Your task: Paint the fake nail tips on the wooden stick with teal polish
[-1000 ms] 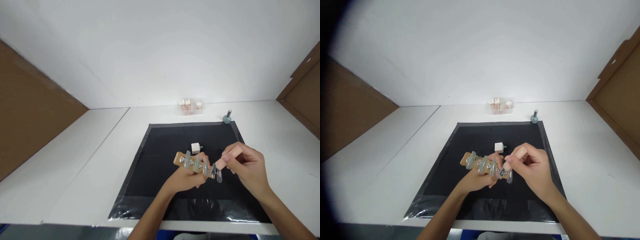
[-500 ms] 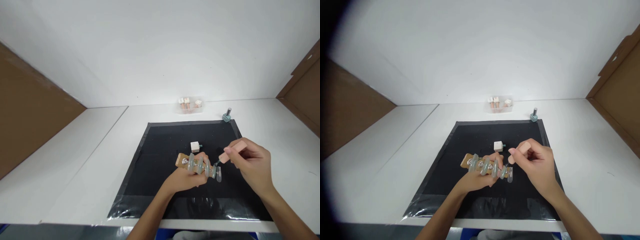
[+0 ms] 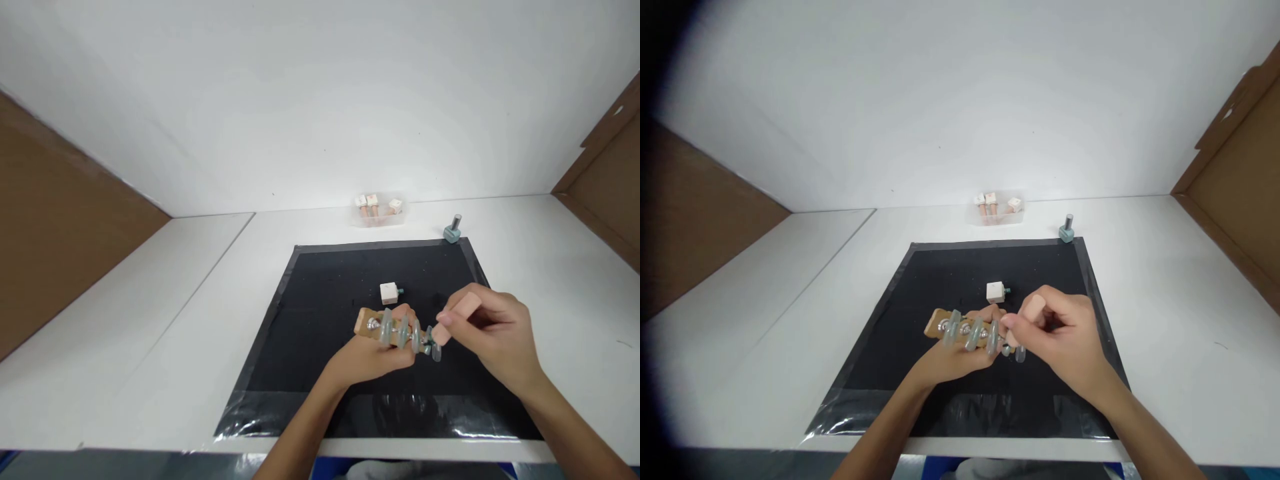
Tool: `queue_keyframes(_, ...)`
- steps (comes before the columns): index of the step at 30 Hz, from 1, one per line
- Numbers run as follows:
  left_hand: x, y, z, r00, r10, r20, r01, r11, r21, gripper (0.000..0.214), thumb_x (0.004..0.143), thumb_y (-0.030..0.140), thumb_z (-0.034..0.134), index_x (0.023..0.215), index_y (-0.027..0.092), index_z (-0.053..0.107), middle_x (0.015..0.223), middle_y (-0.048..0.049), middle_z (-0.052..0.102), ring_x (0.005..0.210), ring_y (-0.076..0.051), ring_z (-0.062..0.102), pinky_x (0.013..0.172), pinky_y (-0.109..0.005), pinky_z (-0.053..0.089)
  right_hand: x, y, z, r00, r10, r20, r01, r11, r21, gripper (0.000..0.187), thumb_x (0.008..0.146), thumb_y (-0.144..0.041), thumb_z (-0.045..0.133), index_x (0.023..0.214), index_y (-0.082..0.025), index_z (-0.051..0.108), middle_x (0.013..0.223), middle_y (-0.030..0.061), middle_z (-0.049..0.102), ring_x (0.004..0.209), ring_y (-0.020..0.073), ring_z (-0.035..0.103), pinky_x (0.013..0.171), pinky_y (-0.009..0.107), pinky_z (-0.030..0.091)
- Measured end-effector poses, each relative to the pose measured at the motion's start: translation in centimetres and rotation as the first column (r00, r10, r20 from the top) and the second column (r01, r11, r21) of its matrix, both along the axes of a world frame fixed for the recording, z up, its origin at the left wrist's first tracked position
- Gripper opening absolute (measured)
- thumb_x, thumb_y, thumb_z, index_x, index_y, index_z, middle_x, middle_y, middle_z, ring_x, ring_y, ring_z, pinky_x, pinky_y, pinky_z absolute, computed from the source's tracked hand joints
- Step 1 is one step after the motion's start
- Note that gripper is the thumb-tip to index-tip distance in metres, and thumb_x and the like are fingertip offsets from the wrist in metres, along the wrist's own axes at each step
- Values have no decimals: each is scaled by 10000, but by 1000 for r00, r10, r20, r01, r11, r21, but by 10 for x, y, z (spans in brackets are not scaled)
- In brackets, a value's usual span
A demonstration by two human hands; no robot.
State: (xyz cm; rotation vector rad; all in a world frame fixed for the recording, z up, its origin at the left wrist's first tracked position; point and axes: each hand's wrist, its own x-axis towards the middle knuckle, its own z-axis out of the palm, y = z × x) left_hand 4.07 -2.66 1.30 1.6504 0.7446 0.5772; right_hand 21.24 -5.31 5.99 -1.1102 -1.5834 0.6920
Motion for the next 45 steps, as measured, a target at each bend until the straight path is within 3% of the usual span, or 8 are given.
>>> queue_keyframes(2,1,0,0,1000,-6,-23,6,1000,17,154,669,108,535,700,193,410,654,58,415,608,-89,410,600,-225,365,1,1,-1,1000,10,21,-10,999,-33,315,779,-199,655,494,-187,522,494,-18,615,431,92,523,399,196,404)
queue_keyframes(7,1,0,-1,997,-7,-71,9,999,38,129,669,111,538,719,190,449,666,54,434,612,-95,418,601,-226,356,2,2,-2,990,-138,16,138,990,16,280,773,-165,652,517,-187,541,502,-31,610,446,75,491,422,178,398)
queue_keyframes(13,1,0,-1,999,-6,-45,8,998,61,162,664,98,541,696,193,413,652,63,416,598,-86,401,604,-227,346,-1,1,-1,1000,8,-14,-9,997,-82,334,782,-198,641,486,-187,488,469,-23,599,424,83,490,405,189,393)
queue_keyframes(21,1,-1,1,998,7,-55,-5,999,44,136,660,98,536,717,190,454,667,56,443,608,-92,418,607,-229,350,0,1,-2,983,-178,41,177,984,24,291,775,-174,643,509,-184,527,486,-25,597,443,78,482,430,189,384)
queue_keyframes(28,1,-2,2,999,5,-48,-5,1000,0,155,653,101,548,709,192,436,652,64,457,594,-85,416,597,-223,351,-3,-1,0,1000,-25,18,26,998,-55,347,777,-194,638,474,-191,468,459,-22,595,405,82,464,384,194,371)
queue_keyframes(35,2,-4,4,998,13,-57,-13,1000,15,127,656,110,534,719,190,457,672,55,446,621,-95,419,613,-231,353,0,-1,-2,977,-211,21,210,977,41,265,782,-180,641,531,-195,556,501,-17,617,454,101,524,427,206,415)
queue_keyframes(41,2,-3,3,1000,7,-19,-7,1000,9,146,670,120,537,703,195,417,662,58,433,612,-94,404,613,-234,350,-2,-4,1,1000,-31,2,31,999,-11,335,778,-193,642,481,-198,488,460,-16,610,405,99,507,374,206,403)
queue_keyframes(45,2,-4,2,998,-3,68,8,997,-72,149,657,111,532,729,191,429,663,58,436,596,-87,384,588,-228,335,-2,-3,-2,989,-146,32,146,989,13,287,774,-172,647,509,-191,536,490,-13,621,426,94,508,398,205,405)
